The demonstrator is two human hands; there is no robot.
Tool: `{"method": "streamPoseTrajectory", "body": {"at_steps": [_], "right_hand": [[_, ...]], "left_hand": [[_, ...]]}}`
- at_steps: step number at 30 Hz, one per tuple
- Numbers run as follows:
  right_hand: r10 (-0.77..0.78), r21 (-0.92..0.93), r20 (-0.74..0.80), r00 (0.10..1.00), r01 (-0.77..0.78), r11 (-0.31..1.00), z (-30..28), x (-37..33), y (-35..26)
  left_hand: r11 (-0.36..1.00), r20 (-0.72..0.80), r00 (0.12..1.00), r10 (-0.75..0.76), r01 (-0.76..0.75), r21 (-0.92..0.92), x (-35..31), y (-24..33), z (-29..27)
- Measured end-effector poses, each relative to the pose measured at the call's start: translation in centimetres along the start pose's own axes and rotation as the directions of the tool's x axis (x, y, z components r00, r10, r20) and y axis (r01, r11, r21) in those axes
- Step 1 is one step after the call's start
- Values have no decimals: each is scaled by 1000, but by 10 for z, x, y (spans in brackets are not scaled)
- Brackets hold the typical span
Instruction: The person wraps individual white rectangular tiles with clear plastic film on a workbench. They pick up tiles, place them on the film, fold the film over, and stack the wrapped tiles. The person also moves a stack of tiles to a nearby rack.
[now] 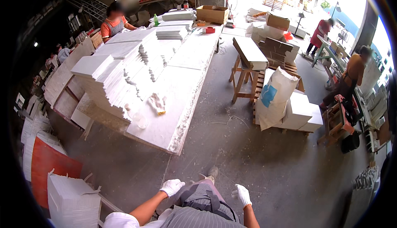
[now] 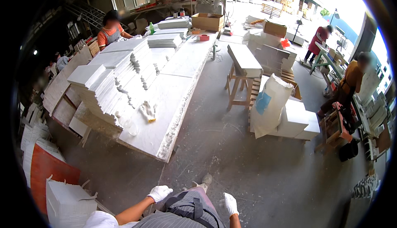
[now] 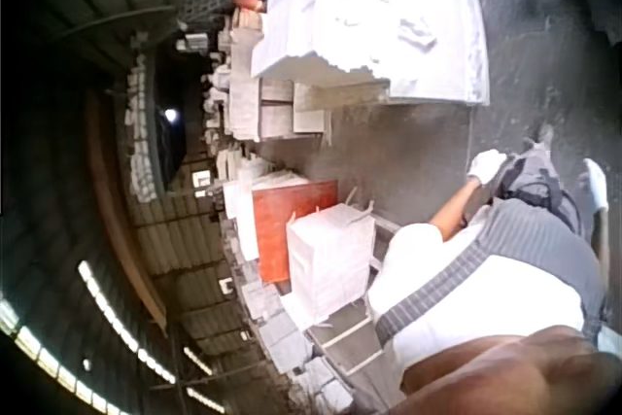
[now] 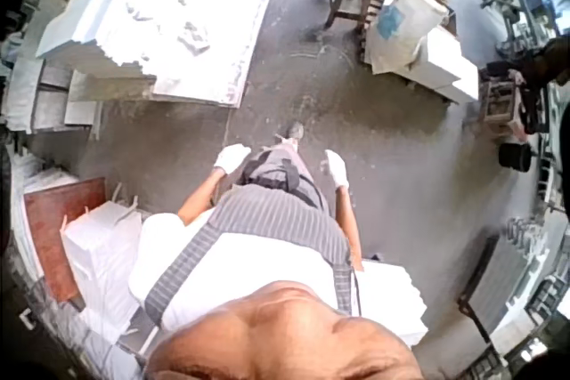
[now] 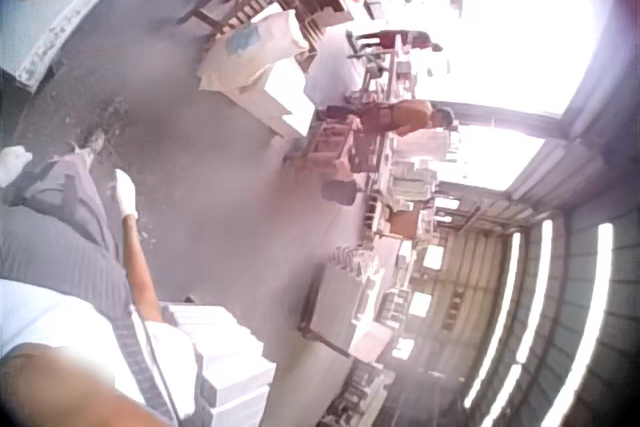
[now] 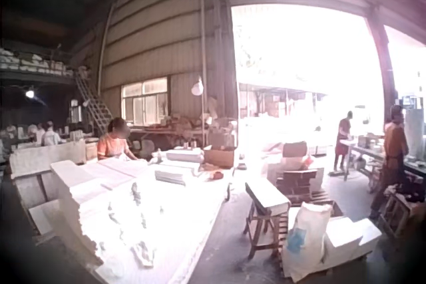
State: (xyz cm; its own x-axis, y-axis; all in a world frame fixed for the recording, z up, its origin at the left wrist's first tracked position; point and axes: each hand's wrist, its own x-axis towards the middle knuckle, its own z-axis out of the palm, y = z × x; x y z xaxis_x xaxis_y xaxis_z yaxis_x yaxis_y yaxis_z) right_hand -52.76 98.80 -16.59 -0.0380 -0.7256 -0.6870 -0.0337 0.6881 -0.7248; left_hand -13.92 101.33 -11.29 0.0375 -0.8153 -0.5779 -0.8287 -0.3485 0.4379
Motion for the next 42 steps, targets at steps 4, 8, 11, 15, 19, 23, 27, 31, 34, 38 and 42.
{"method": "streamPoseTrajectory", "body": {"at_steps": [4, 8, 11, 15, 19, 23, 27, 31, 34, 38, 42], "right_hand": [[102, 13, -104, 989, -101, 995, -22, 55, -38], [262, 311, -78, 962, -227, 923, -47, 113, -84], [306, 442, -9, 952, -271, 855, -57, 171, -127], [167, 70, -80, 983, -161, 984, -36, 255, -187], [48, -162, 32, 998, -42, 986, -31, 359, -254], [117, -176, 96, 988, -99, 979, -41, 476, -345], [68, -212, 254, 965, -13, 977, -8, 538, -511], [-169, -81, 213, 962, 190, 978, 27, 593, -626], [-219, -69, 188, 957, 236, 969, 40, 604, -676], [-98, -74, 148, 984, 110, 991, 31, 638, -670], [-2, -85, 84, 997, 10, 996, 15, 663, -667]], "left_hand": [[989, -165, 976, 142, -145, -3, 114, 67, -70], [873, -449, 764, 463, -479, 86, 209, 156, -140], [840, -578, 637, 510, -514, 175, 262, 201, -199], [976, -798, 563, 215, -137, 166, 361, 139, -213], [921, -798, 554, 238, 131, 366, 391, 104, -221], [915, -779, 584, 230, 143, 377, 391, 129, -238], [900, -742, 638, 206, 174, 400, 397, 133, -239], [860, -717, 664, 210, 223, 459, 408, 136, -241], [847, -715, 681, 156, 280, 451, 418, 137, -252], [889, -674, 719, 171, 182, 420, 482, 180, -321], [913, -765, 505, 401, -153, 377, 654, 285, -413]]}}
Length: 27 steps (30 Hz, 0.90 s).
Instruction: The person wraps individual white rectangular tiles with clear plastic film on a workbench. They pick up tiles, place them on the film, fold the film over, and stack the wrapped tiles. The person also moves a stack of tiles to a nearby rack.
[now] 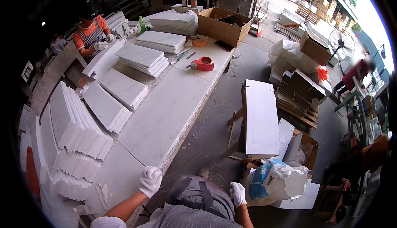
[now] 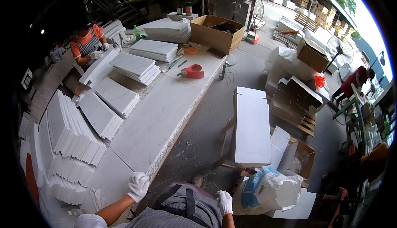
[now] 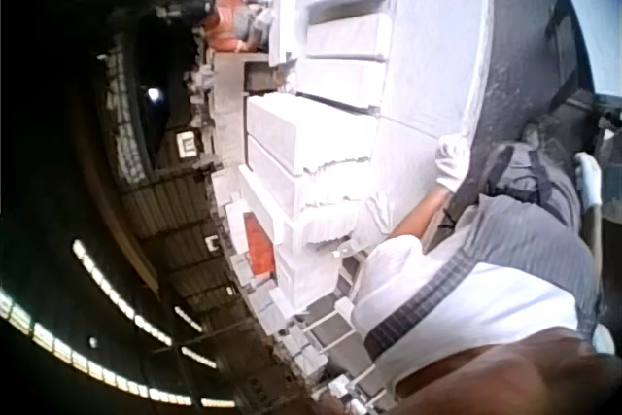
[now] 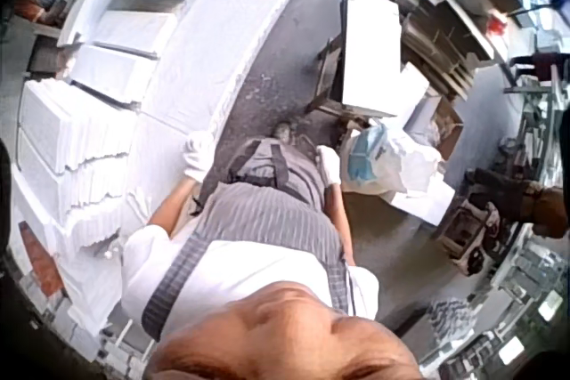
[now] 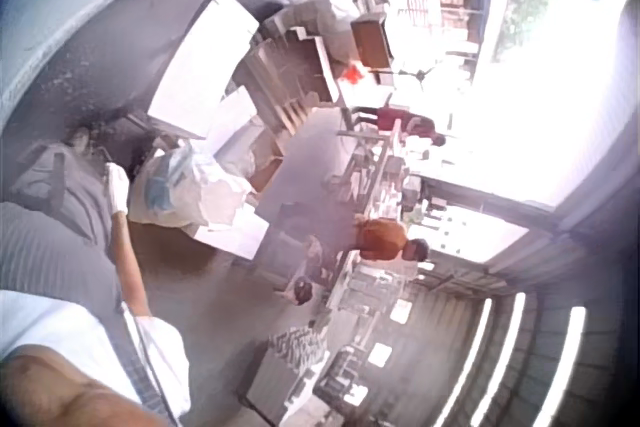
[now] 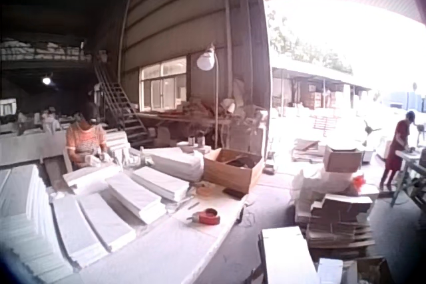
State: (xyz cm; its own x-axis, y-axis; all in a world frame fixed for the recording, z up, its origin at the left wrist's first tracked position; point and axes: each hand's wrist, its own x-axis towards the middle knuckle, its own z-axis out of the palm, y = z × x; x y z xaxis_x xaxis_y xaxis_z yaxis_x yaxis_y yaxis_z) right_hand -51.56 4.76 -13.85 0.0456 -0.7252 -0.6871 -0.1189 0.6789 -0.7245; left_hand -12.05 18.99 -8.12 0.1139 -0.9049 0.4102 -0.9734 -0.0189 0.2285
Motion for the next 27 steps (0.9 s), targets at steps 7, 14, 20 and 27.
{"method": "streamPoseTrajectory", "body": {"at_steps": [7, 14, 20, 27], "right_hand": [[-53, 72, -154, 987, 65, 995, -42, 37, -51], [-343, -257, -399, 850, 255, 932, -117, 16, -79], [-294, -243, -842, 453, 170, 955, -306, 34, -54], [-64, -678, -558, 828, -410, 610, -443, 129, 13]], "left_hand": [[812, 208, 935, 288, -123, -571, 249, 130, 93], [921, 749, 662, 40, 266, -284, 180, 132, 151], [987, 948, 319, -9, 155, -43, 144, 144, 161], [982, 964, 266, -3, 181, -47, 194, 235, 178]]}}
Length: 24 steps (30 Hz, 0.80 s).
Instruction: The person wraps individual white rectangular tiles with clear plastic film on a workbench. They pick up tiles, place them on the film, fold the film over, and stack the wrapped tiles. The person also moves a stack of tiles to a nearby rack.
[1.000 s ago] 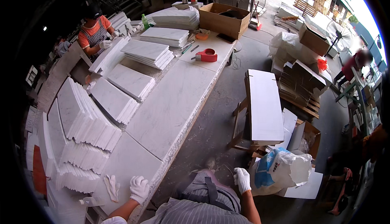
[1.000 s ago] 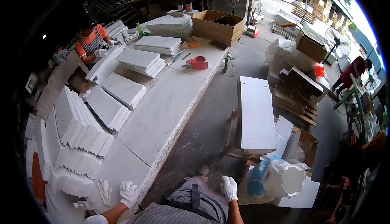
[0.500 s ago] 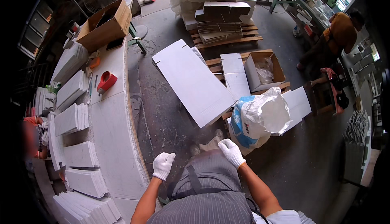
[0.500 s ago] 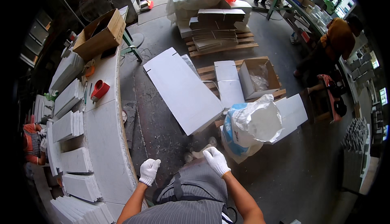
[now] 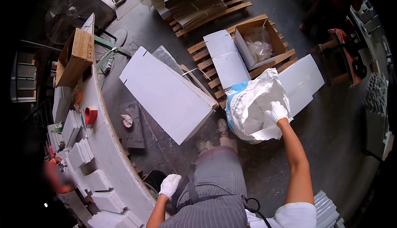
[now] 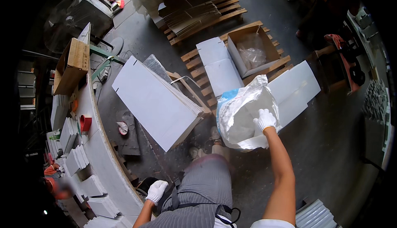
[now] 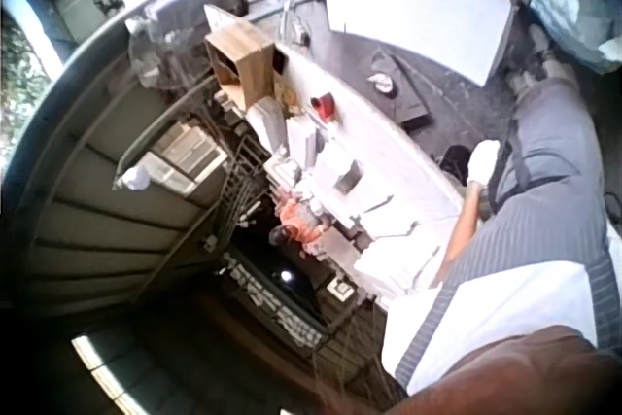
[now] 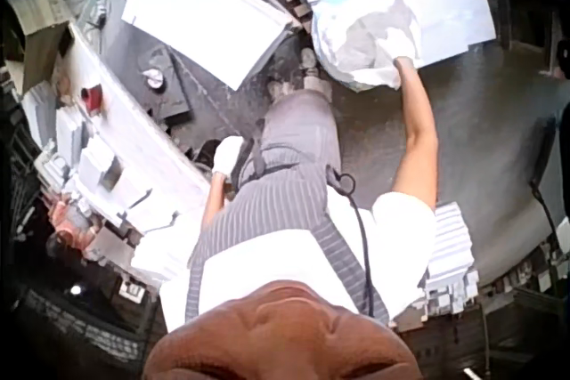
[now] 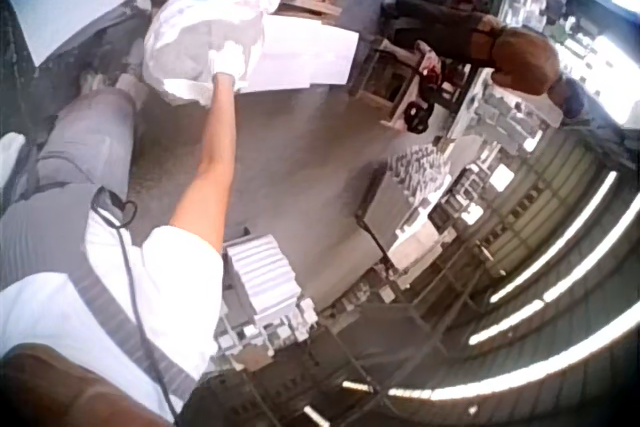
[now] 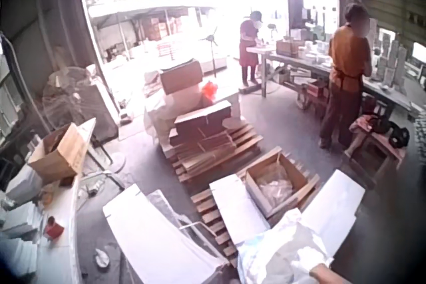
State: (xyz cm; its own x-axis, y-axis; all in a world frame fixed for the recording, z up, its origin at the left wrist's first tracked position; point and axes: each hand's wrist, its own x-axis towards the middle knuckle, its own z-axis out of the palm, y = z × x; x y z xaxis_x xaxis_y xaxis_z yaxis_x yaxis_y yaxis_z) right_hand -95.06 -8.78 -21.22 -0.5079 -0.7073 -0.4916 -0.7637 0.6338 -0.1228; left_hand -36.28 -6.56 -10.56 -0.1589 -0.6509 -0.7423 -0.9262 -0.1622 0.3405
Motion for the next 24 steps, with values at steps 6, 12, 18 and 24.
{"method": "streamPoseTrajectory", "body": {"at_steps": [6, 12, 18, 24], "right_hand": [[156, -240, 87, 984, -131, 962, 54, 68, 13], [343, -260, 132, 930, -302, 917, 134, 96, 38], [506, 545, 59, 860, -452, 706, 140, 101, 59], [209, 941, 227, 951, -160, -297, -16, 41, 26]], "left_hand": [[988, 10, 991, -132, 133, -84, -16, 26, 19], [950, 219, 929, -300, 311, -20, -41, 23, 33], [977, 80, 978, -195, 200, -69, -21, 56, 18], [987, 78, 987, -141, 146, -61, 0, 88, 11]]}}
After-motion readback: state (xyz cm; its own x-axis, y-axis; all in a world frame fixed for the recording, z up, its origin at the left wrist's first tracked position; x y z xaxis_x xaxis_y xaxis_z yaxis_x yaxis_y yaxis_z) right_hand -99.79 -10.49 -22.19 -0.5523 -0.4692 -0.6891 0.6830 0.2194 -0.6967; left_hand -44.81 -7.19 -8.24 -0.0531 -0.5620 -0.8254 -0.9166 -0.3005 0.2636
